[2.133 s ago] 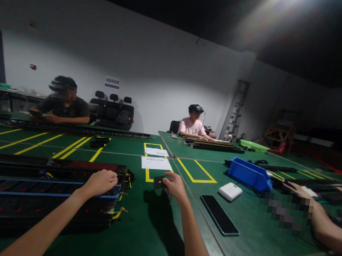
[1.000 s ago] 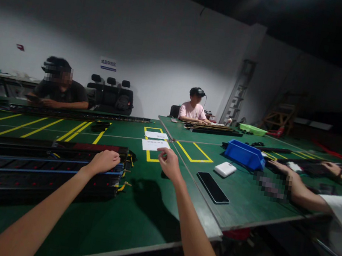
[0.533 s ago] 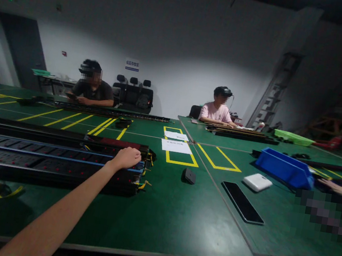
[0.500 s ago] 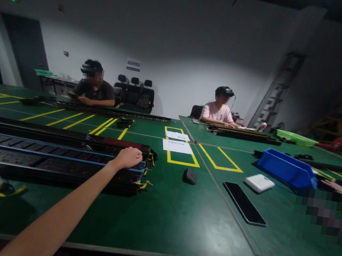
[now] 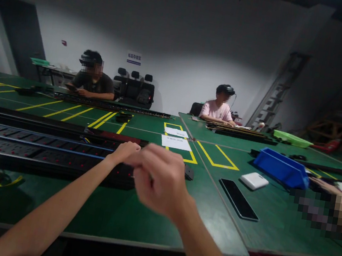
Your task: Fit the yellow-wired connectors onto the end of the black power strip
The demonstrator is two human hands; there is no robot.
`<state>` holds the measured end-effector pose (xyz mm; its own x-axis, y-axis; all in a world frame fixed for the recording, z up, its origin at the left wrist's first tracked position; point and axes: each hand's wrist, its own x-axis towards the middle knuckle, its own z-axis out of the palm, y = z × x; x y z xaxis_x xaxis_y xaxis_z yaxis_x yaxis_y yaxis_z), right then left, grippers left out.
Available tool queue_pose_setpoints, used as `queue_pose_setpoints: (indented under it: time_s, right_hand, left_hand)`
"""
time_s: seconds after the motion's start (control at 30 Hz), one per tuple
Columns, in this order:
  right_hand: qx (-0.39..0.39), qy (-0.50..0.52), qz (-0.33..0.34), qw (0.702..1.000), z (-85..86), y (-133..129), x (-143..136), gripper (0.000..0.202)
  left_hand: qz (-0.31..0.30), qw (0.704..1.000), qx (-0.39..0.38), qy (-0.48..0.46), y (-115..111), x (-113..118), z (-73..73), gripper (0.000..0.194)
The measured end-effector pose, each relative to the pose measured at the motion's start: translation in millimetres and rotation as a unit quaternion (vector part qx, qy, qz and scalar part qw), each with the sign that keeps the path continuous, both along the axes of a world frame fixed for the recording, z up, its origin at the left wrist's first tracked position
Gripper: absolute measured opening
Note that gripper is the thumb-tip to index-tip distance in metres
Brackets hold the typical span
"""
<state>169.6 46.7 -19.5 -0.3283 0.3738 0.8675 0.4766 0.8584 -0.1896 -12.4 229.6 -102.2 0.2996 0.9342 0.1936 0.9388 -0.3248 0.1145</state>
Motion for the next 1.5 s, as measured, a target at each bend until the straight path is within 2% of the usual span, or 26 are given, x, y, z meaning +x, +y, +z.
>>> queue_pose_setpoints:
  time_s: [0.07, 0.13, 0.2, 0.27, 0.37, 0.47, 0.6, 0.73, 0.87, 0.93, 1.0, 1.07, 1.17, 1.23, 1.3, 1.43, 1.5]
  right_hand:
    - [-0.067, 0.008, -0.046, 0.997, -7.4, 61.7, 0.6, 0.026]
    - [-0.129, -0.012, -0.088, 0.988, -27.9, 111.3, 3.9, 0.029]
    - [-0.197, -0.061, -0.142, 0.968, -55.3, 141.4, 6.9, 0.035]
    - [-0.246, -0.136, -0.155, 0.947, -80.9, 154.0, 7.4, 0.038]
    - [-0.265, -0.214, -0.154, 0.928, -103.1, 157.3, 3.2, 0.040]
    - [-0.260, -0.229, -0.158, 0.925, -108.6, 160.1, -1.9, 0.038]
    - [-0.261, -0.191, -0.196, 0.926, -109.9, 167.7, 0.4, 0.030]
    - [-0.304, -0.136, -0.242, 0.911, -111.6, 172.1, 16.1, 0.021]
    - [-0.369, -0.085, -0.224, 0.898, -111.6, 176.3, 36.0, 0.044]
    - [-0.432, -0.055, -0.183, 0.881, -110.1, 178.4, 44.8, 0.048]
    - [-0.513, -0.003, -0.129, 0.849, -107.1, 179.3, 53.9, 0.048]
    - [-0.559, 0.078, -0.092, 0.820, -102.6, 178.8, 64.9, 0.048]
    - [-0.541, 0.194, -0.137, 0.807, -95.4, 176.9, 87.4, 0.045]
    - [-0.529, 0.228, -0.202, 0.792, -92.3, 175.9, 105.4, 0.043]
    - [-0.538, 0.240, -0.240, 0.771, -92.2, 175.6, 123.6, 0.039]
    - [-0.595, 0.287, -0.182, 0.728, -101.2, 176.6, 153.4, 0.016]
    - [-0.613, 0.295, -0.178, 0.711, -107.6, 177.1, 163.7, 0.010]
  left_hand:
    - [0.004, 1.000, -0.003, -0.005, -0.4, -0.2, 0.3, 0.031]
    - [0.000, 1.000, -0.001, -0.007, -0.4, -0.7, 0.1, 0.031]
    - [-0.005, 1.000, 0.001, -0.007, -0.1, -1.2, -0.5, 0.031]
    - [-0.007, 1.000, 0.004, -0.006, 0.4, -1.5, -1.2, 0.032]
    - [-0.008, 1.000, 0.008, 0.002, 1.3, -1.6, -1.8, 0.034]
    - [-0.013, 1.000, 0.012, 0.008, 2.2, -1.8, -1.9, 0.035]
    - [-0.012, 1.000, 0.013, 0.010, 3.5, -3.1, -1.9, 0.034]
    - [-0.018, 1.000, 0.013, 0.007, 4.6, -4.1, -1.5, 0.035]
    - [-0.022, 1.000, 0.012, 0.002, 4.9, -4.3, -0.1, 0.035]
    - [-0.025, 1.000, 0.012, 0.003, 5.2, -4.3, 0.5, 0.034]
    - [-0.025, 1.000, 0.013, 0.003, 5.6, -4.5, 0.7, 0.034]
    - [-0.025, 1.000, 0.012, 0.001, 6.0, -5.1, 0.6, 0.034]
    - [-0.027, 1.000, 0.014, 0.001, 6.1, -5.9, 0.1, 0.033]
    - [-0.026, 1.000, 0.013, 0.003, 5.8, -6.1, -0.1, 0.034]
    - [-0.024, 1.000, 0.013, 0.006, 5.3, -6.0, -0.1, 0.034]
    - [-0.021, 1.000, 0.016, 0.014, 4.4, -5.5, 0.5, 0.035]
    - [-0.018, 1.000, 0.014, 0.017, 4.0, -5.2, 1.2, 0.035]
